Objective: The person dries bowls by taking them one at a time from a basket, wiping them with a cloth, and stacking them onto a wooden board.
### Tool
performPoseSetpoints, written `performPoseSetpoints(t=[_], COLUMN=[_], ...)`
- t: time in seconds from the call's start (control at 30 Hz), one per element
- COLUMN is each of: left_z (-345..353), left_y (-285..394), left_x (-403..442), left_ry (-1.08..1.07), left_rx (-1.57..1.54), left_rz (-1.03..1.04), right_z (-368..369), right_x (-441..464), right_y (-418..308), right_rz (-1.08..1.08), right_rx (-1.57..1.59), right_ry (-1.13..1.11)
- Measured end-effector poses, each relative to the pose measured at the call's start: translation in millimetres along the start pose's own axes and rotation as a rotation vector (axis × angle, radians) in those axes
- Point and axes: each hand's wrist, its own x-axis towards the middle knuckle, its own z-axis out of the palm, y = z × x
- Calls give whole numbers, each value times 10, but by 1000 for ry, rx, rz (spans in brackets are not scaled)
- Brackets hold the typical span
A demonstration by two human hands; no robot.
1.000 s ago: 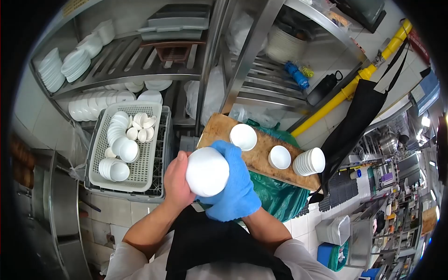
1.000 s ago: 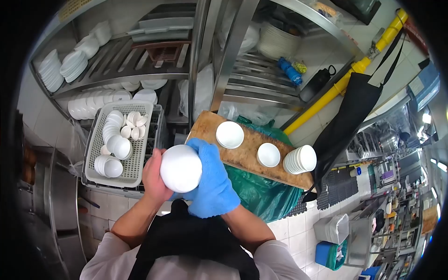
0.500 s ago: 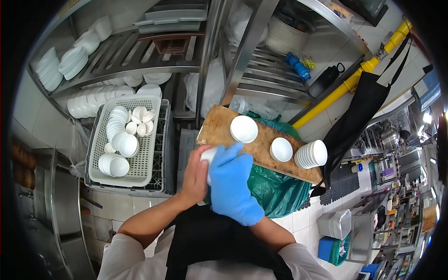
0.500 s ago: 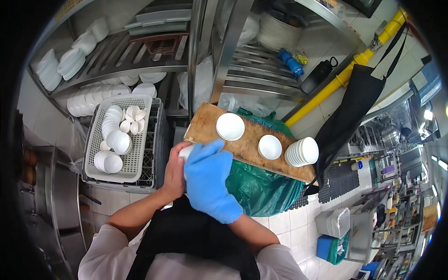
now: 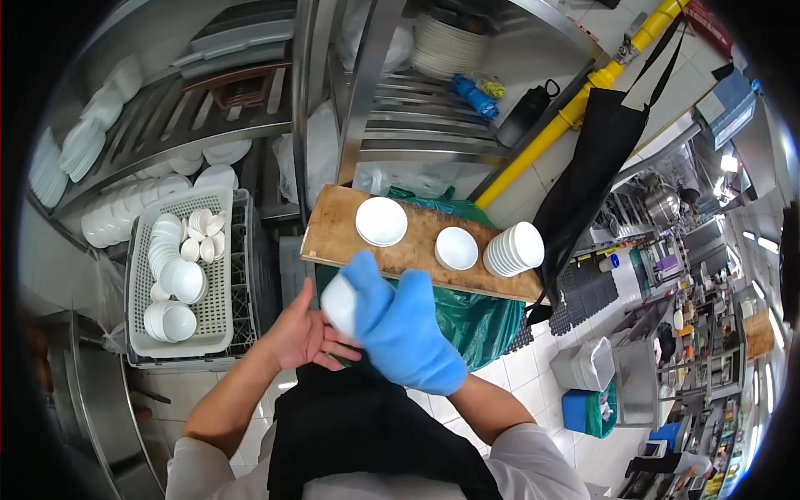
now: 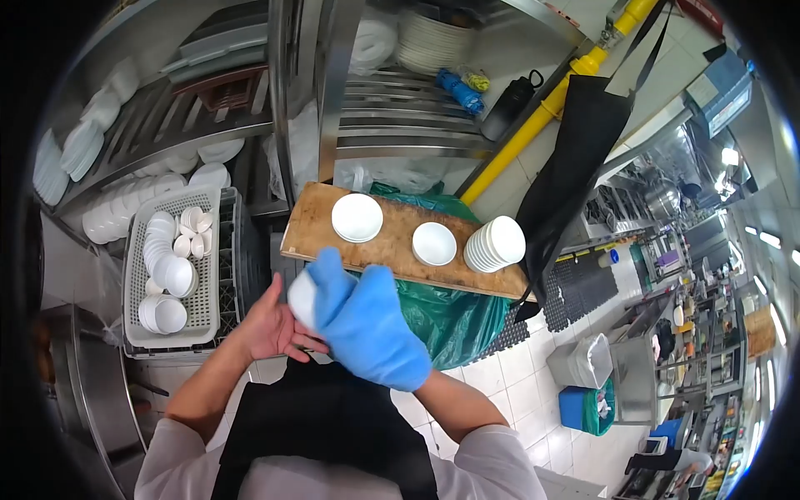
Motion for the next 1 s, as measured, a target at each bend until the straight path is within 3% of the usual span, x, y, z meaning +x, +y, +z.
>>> performPoseSetpoints(t=[0.03,0.13,0.27,0.4,0.47,0.73,0.8,0.9,0.97,1.0], left_z=[-82,119,-14,-79,-76,-264,-404,-785,-1187,-1403], left_y=[-86,-218,-401,-486,-503,-557,-507,-432,-319,-311], left_x=[28,-82,-204,-262,-282,-524,-626,-911,-1104,-1175], left_ry=[-43,241,266,402,461,724,836,1268,1266,1321], left_rx=[-8,181,178,199,253,331,574,1015,408,251], left_rz=[-36,43,79,143,163,274,394,462,517,610], right_z=[-56,-227,-241,200,382,551,557,506,456,350], right_x=[-17,-51,-53,-195,-251,-222,-199,-176,-233,-193], right_y=[57,333,810,1241,1276,1100,1155,1295,1415,1355], right_rz=[52,206,282,259,383,532,631,856,889,895], right_rx=[23,-101,-445,-483,-369,-30,36,366,773,960], right_ry=[-45,-231,-440,-313,-287,-188,-154,4,230,342])
